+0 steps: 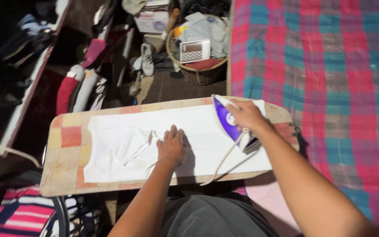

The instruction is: The person irons a white garment on a wooden ironing board. They repeatedly smooth the fabric, use a purple and white iron to press different sections, and fold the garment into a neat rectangle.

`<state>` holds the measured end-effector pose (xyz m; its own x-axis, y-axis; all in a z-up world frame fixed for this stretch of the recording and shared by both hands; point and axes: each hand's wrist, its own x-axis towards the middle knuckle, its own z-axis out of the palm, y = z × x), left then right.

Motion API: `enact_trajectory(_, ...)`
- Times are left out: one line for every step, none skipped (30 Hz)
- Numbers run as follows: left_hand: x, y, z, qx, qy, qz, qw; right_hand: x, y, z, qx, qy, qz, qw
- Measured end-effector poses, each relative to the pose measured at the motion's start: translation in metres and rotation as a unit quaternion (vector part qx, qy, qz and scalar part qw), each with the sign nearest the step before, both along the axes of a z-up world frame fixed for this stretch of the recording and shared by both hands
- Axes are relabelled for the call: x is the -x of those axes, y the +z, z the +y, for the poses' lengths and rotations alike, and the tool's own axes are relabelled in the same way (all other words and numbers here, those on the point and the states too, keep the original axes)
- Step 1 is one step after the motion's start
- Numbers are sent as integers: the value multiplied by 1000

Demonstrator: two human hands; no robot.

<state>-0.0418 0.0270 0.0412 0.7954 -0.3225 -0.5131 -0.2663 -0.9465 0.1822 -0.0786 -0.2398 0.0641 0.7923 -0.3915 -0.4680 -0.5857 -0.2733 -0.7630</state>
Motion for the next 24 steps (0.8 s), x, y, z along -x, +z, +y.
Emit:
enact_trajectory(0, 0, 1, -3, -7, -3, 1000, 11, -1, -11, -16, -32, 0, 999)
enact_trajectory(0, 0, 1, -6, -15, -7, 1000, 23, -1, -23, -31, -65, 0, 997)
enact_trajectory(0, 0, 2, -7, -19, -11, 1000, 33, 0, -34, -46, -94, -1, 995)
enact_trajectory(-1, 0, 3, -8, -22, -13, 1000, 42, 1, -43, -52, -115, -10, 992)
enact_trajectory(-1, 0, 4, -7, -23, -14, 1000, 52, 4, -50, -57, -134, -17, 989)
enact_trajectory(-1, 0, 4, -7, -25, -16, 1000, 58, 6, -55, -62, -153, -25, 986)
enact_trajectory(-1, 1, 4, -4, -24, -15, 1000, 62, 9, -57, -53, -156, -16, 986)
enact_trajectory(-1, 2, 5, -1, -24, -15, 1000, 69, 14, -60, -43, -159, -7, 986)
enact_trajectory(-1, 2, 5, 4, -21, -14, 1000, 72, 20, -62, -30, -159, 3, 987)
enact_trajectory(-1, 2, 5, 7, -20, -12, 1000, 73, 25, -61, -25, -165, 13, 986)
enact_trajectory(-1, 3, 6, 9, -19, -12, 1000, 72, 30, -58, -20, -170, 23, 985)
enact_trajectory(-2, 4, 7, 11, -18, -12, 1000, 71, 34, -55, -16, -175, 32, 984)
enact_trajectory(-3, 4, 8, 16, -15, -9, 1000, 68, 38, -51, -12, -161, 30, 986)
enact_trajectory(-5, 5, 8, 22, -12, -5, 1000, 64, 41, -47, -7, -148, 29, 989)
enact_trajectory(-5, 4, 9, 27, -7, 0, 1000, 60, 44, -42, -3, -133, 29, 991)
enact_trajectory(-7, 4, 11, 36, -5, 1, 999, 55, 46, -35, 7, -94, 28, 995)
enact_trajectory(-11, 3, 12, 46, -4, 2, 999, 47, 47, -29, 16, -57, 27, 998)
enact_trajectory(-14, 3, 15, 56, -2, 2, 998, 39, 48, -21, 26, -19, 25, 999)
enact_trajectory(-17, 2, 18, 76, 4, -12, 997, 29, 48, -11, 20, 15, 21, 999)
enact_trajectory(-20, 1, 23, 95, 10, -26, 995, 19, 48, -1, 13, 49, 16, 999)
enact_trajectory(-23, -1, 30, 113, 18, -39, 993, 8, 46, 10, 5, 84, 13, 996)
enact_trajectory(-29, -3, 37, 129, 32, -51, 990, -3, 44, 23, -8, 115, 1, 993)
enact_trajectory(-36, -6, 44, 144, 47, -64, 986, -16, 42, 37, -22, 146, -11, 989)
enact_trajectory(-43, -8, 52, 159, 62, -76, 982, -28, 41, 51, -35, 177, -23, 983)
